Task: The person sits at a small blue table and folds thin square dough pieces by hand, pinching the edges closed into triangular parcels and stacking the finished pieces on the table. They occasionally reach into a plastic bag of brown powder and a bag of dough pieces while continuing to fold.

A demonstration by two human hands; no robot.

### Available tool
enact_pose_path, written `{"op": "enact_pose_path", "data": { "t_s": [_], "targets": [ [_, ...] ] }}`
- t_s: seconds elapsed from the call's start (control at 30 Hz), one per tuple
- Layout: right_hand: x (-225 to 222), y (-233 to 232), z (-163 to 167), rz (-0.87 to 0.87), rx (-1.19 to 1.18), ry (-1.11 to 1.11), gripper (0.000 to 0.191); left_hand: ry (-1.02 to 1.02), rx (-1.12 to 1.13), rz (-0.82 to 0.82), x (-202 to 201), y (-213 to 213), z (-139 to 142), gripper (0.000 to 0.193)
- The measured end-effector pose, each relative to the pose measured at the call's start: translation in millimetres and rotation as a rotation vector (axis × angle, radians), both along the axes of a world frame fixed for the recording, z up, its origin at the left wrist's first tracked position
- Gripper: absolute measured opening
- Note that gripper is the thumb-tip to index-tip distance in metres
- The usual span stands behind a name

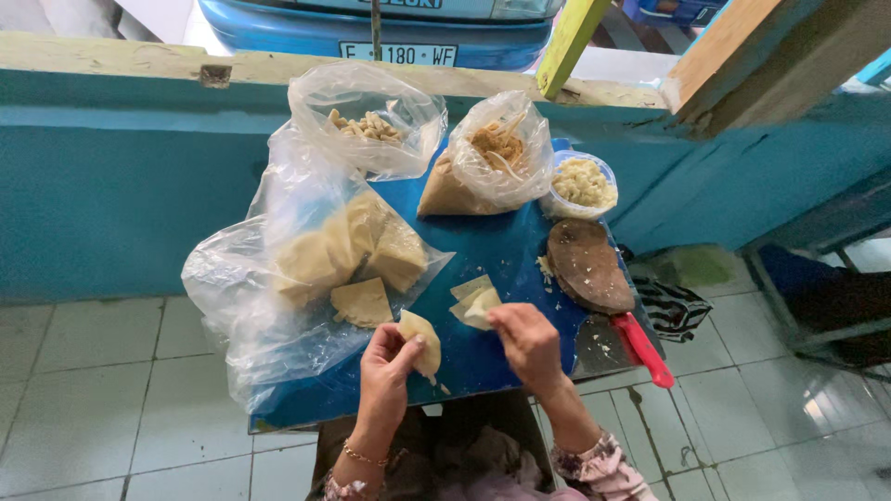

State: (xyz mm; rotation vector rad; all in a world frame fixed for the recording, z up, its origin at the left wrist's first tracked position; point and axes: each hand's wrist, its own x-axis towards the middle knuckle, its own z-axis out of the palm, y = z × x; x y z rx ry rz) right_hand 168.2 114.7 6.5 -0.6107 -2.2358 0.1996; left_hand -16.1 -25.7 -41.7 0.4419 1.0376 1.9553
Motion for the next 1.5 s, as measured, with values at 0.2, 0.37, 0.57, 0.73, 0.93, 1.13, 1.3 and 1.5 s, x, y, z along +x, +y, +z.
{"op": "enact_pose_path", "data": {
  "t_s": [0.2, 0.37, 0.57, 0.73, 0.93, 1.13, 1.3, 1.5],
  "targets": [
    [-0.9, -31.8, 19.1, 0.06, 0.192, -0.251, 0.029, -0.008, -0.001, -0.014, 0.8, 1.3, -1.4, 0.013],
    [2.6, -31.2, 14.7, 0.025, 0.195, -0.256, 0.04, -0.016, -0.003, -0.082, 4.5, 5.1, 4.1, 0.012],
    [-1.5, -25.1, 6.8, -0.045, 0.031, -0.153, 0.027, -0.062, 0.008, -0.137, 16.4, 10.3, 8.9, 0.011],
    [-0.7, -31.7, 8.6, -0.043, -0.36, 0.092, 0.018, -0.126, -0.003, -0.187, 22.7, 11.1, 5.2, 0.012],
    [-5.9, -47.7, 0.8, 0.161, -0.747, 0.165, 0.034, -0.081, 0.021, -0.203, 32.1, 11.2, -4.7, 0.018],
    [-8.0, -46.5, -12.1, 0.158, -1.011, 0.252, 0.017, -0.017, -0.007, -0.188, 31.8, 8.1, -0.2, 0.017],
    [1.2, -46.0, -12.3, 0.248, -1.027, 0.174, 0.019, 0.141, -0.051, -0.154, 33.2, 6.5, 6.0, 0.015],
    [5.1, -36.9, -16.5, 0.221, -1.218, 0.252, 0.019, 0.359, -0.082, -0.103, 35.8, 5.0, 7.6, 0.012]
  ]
}}
